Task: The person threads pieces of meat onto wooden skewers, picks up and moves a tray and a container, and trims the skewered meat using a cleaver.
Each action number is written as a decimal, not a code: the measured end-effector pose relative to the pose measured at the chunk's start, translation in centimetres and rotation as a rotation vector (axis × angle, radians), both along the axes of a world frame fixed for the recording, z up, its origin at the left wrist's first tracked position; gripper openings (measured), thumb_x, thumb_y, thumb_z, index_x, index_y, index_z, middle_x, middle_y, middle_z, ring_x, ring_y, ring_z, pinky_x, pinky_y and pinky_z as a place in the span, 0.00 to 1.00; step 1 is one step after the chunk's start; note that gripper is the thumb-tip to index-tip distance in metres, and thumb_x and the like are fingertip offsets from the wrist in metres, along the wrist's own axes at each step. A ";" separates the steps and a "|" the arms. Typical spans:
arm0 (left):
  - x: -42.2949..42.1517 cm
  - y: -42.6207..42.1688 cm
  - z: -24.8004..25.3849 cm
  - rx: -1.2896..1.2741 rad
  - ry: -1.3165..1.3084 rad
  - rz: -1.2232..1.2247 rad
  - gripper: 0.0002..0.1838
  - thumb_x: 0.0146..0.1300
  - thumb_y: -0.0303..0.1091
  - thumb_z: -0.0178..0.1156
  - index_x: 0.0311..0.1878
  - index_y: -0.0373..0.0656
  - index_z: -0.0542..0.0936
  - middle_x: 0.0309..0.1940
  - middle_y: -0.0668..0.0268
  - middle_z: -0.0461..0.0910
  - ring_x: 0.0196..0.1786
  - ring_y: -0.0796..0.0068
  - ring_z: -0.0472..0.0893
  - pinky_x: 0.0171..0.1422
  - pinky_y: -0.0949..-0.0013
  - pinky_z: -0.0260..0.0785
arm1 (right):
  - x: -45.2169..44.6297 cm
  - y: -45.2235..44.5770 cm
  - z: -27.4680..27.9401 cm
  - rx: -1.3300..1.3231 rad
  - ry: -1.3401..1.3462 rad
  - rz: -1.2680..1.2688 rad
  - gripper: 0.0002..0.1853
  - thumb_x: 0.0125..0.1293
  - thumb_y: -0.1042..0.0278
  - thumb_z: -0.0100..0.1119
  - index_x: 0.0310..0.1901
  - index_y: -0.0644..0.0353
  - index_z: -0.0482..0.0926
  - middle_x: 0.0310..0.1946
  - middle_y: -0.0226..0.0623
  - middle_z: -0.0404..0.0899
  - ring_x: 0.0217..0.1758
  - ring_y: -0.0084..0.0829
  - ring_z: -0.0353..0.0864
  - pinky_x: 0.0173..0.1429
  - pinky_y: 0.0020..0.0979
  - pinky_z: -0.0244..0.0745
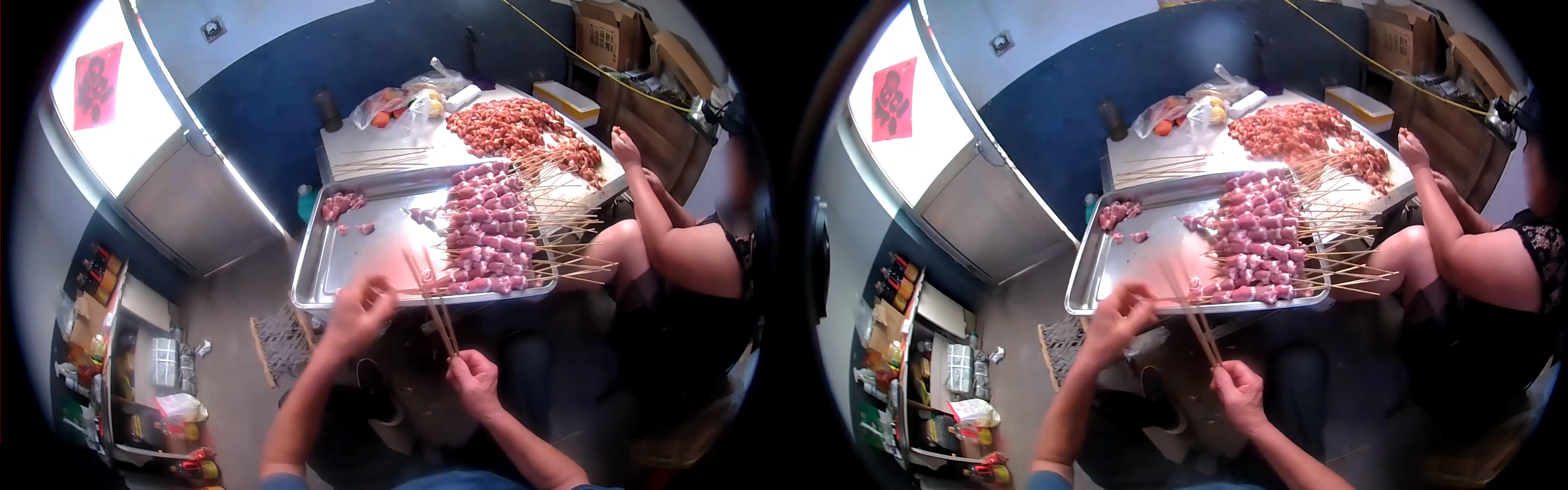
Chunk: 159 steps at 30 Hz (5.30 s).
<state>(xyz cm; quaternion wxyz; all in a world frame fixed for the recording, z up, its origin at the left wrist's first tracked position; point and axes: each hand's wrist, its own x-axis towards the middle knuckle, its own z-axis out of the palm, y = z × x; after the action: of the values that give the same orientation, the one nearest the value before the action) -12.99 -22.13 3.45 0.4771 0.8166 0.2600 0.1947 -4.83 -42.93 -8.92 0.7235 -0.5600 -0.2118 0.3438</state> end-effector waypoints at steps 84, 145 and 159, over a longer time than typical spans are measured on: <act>-1.2 -1.3 -3.5 -0.640 -0.429 0.166 0.11 0.68 0.33 0.57 0.45 0.34 0.77 0.40 0.53 0.83 0.40 0.64 0.86 0.46 0.65 0.80 | -3.7 -0.8 -2.8 0.016 -0.049 -0.049 0.08 0.66 0.70 0.61 0.32 0.60 0.74 0.23 0.24 0.76 0.26 0.13 0.72 0.33 0.18 0.68; 1.9 9.0 0.2 0.442 -0.024 0.266 0.09 0.63 0.33 0.59 0.37 0.36 0.83 0.21 0.60 0.81 0.19 0.77 0.80 0.26 0.70 0.71 | -3.5 -0.8 -1.2 0.067 0.213 0.036 0.08 0.66 0.69 0.60 0.32 0.59 0.72 0.22 0.27 0.77 0.21 0.14 0.70 0.26 0.17 0.64; 8.6 18.8 -4.3 0.766 0.385 0.235 0.09 0.52 0.31 0.66 0.33 0.37 0.80 0.33 0.54 0.83 0.40 0.59 0.82 0.46 0.60 0.73 | -2.6 -0.8 -0.2 -0.034 0.265 0.060 0.07 0.65 0.69 0.60 0.32 0.59 0.73 0.22 0.30 0.78 0.21 0.17 0.73 0.27 0.19 0.69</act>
<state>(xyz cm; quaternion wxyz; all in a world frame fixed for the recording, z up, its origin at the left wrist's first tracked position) -4.44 -3.31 -0.82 0.0577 0.9207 0.3444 0.1743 -7.45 -43.75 -9.12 0.7250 -0.5151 -0.1253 0.4397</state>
